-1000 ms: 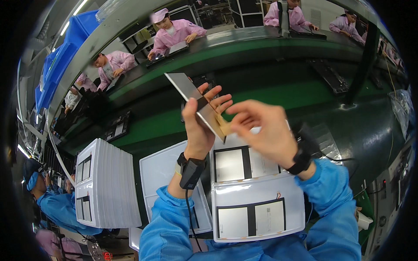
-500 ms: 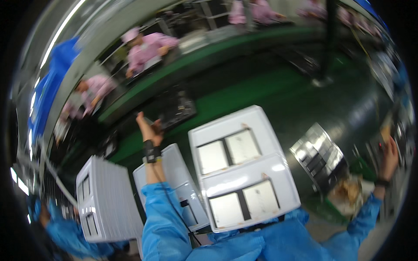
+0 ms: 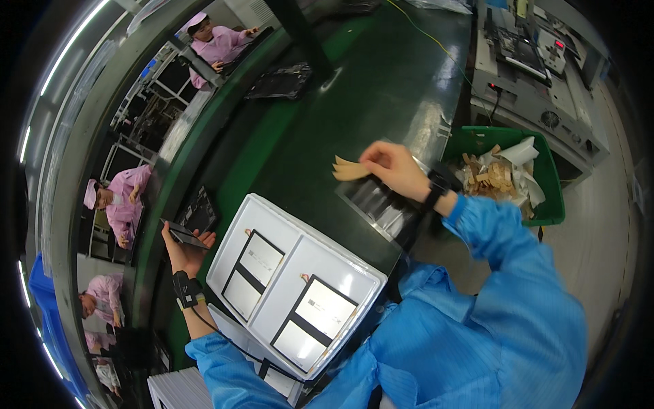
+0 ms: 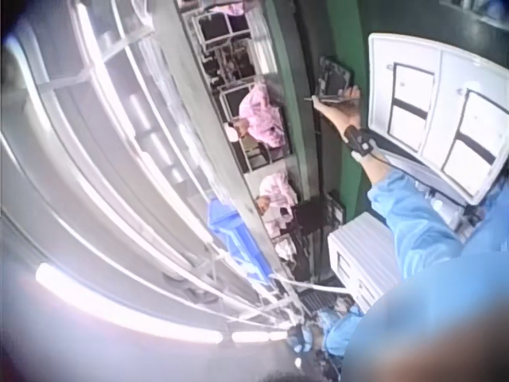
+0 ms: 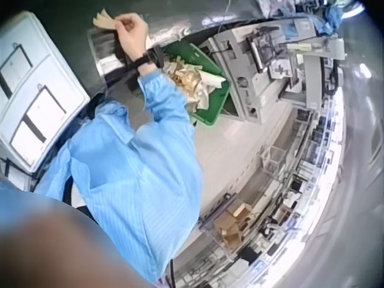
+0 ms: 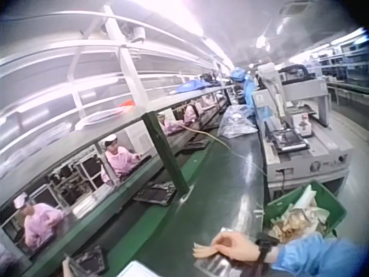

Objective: Assembling electronic components by placing batteries into laptop or tablet frames on a factory assembly line.

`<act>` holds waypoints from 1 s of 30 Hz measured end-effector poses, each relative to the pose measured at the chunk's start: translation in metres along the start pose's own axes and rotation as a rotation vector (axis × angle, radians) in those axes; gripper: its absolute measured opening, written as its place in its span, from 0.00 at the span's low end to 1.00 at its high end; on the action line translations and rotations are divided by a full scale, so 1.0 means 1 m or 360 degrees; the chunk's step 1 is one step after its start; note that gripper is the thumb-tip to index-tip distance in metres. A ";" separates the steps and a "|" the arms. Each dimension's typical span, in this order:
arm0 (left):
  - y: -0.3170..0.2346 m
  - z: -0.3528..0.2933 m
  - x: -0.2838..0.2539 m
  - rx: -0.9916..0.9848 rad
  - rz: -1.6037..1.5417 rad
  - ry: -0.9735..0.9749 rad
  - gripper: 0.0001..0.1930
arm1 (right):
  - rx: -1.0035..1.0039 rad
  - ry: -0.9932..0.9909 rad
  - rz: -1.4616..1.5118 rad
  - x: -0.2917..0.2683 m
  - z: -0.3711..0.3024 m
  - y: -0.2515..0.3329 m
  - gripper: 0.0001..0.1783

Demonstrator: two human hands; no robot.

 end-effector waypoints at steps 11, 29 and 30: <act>-0.014 -0.018 0.013 0.0167 0.0156 0.0091 0.47 | 0.0214 0.0229 0.0717 0.054 0.190 -0.014 0.09; -0.050 0.059 -0.182 0.0978 0.0504 -0.0943 0.47 | 0.0908 -0.0918 -0.1227 -0.486 -0.207 -0.235 0.24; -0.055 0.063 -0.226 0.0767 0.0645 -0.1073 0.46 | 0.1081 -0.0737 -0.1353 -0.512 -0.189 -0.250 0.26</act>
Point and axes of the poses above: each hand's wrist, its own z-axis towards the middle knuckle, its own x-axis out of the palm, y = z × x, the point moved 1 cm from there along z, towards the middle knuckle
